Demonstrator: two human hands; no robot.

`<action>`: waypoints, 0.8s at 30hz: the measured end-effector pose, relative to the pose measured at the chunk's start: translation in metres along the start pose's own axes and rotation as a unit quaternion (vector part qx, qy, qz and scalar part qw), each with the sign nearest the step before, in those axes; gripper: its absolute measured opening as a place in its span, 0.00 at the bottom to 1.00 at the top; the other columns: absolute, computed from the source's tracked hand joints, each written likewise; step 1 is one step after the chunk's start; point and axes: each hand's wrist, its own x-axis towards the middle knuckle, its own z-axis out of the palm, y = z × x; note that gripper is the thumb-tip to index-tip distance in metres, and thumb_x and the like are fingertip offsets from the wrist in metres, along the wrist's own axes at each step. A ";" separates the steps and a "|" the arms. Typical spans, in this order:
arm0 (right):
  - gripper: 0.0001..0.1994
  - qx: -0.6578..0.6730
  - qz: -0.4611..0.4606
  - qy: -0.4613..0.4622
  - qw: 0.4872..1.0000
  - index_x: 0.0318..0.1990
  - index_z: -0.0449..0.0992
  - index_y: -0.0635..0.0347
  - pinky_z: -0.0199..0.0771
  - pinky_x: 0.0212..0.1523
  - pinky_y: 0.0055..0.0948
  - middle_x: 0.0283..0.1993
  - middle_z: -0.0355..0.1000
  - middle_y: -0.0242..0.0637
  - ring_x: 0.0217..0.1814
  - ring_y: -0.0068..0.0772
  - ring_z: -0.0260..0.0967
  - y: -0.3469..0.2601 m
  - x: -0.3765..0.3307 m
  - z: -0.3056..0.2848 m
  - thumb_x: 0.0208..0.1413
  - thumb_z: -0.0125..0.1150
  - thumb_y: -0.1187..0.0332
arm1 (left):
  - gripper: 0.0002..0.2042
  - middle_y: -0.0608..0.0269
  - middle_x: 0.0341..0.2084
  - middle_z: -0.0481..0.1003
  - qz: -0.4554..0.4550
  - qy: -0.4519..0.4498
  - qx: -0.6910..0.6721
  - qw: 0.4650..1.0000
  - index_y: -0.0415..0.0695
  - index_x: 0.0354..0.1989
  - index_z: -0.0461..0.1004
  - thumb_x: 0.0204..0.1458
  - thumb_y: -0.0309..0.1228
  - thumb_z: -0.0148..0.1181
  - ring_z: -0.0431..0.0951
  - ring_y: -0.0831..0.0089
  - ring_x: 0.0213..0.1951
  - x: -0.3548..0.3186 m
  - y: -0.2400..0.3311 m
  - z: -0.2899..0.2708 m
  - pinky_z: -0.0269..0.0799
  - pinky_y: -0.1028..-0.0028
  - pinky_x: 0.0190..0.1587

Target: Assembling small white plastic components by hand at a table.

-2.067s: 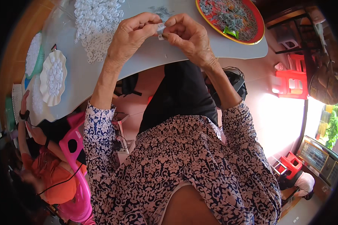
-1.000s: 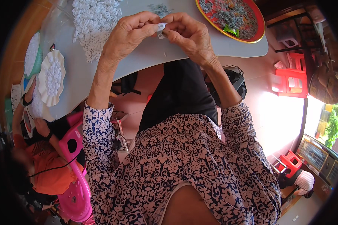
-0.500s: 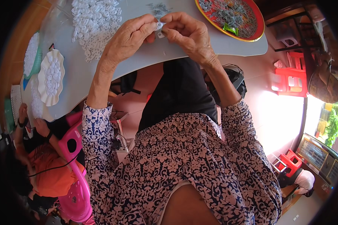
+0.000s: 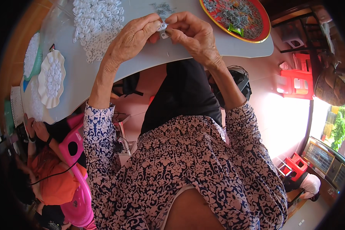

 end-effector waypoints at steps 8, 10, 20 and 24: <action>0.09 -0.007 0.008 0.005 1.000 0.43 0.68 0.67 0.70 0.42 0.19 0.36 0.72 0.33 0.40 0.19 0.70 0.000 0.000 -0.001 0.54 0.55 0.78 | 0.17 0.63 0.17 0.64 -0.024 0.012 -0.036 0.999 0.40 0.35 0.67 0.60 0.43 0.42 0.61 0.74 0.22 0.001 0.002 0.000 0.60 0.73 0.28; 0.09 -0.006 0.007 0.005 1.000 0.43 0.68 0.67 0.70 0.42 0.19 0.36 0.72 0.33 0.40 0.19 0.70 0.000 0.000 0.000 0.54 0.55 0.78 | 0.17 0.63 0.17 0.64 -0.013 0.012 -0.030 0.999 0.40 0.35 0.67 0.60 0.43 0.42 0.61 0.75 0.22 0.001 -0.003 0.000 0.60 0.73 0.28; 0.08 -0.010 0.002 0.004 1.000 0.42 0.68 0.68 0.70 0.43 0.19 0.37 0.72 0.33 0.40 0.20 0.70 0.002 0.001 0.000 0.55 0.55 0.79 | 0.16 0.65 0.18 0.63 -0.025 -0.042 -0.004 0.999 0.40 0.34 0.66 0.60 0.42 0.41 0.61 0.75 0.25 0.001 0.003 -0.002 0.59 0.75 0.31; 0.08 -0.007 -0.004 0.014 1.000 0.42 0.68 0.68 0.70 0.42 0.19 0.36 0.72 0.33 0.40 0.19 0.70 0.002 0.001 0.001 0.55 0.54 0.79 | 0.17 0.64 0.16 0.64 0.008 -0.009 -0.004 1.000 0.41 0.32 0.66 0.60 0.44 0.42 0.62 0.75 0.22 0.004 0.000 0.001 0.61 0.73 0.27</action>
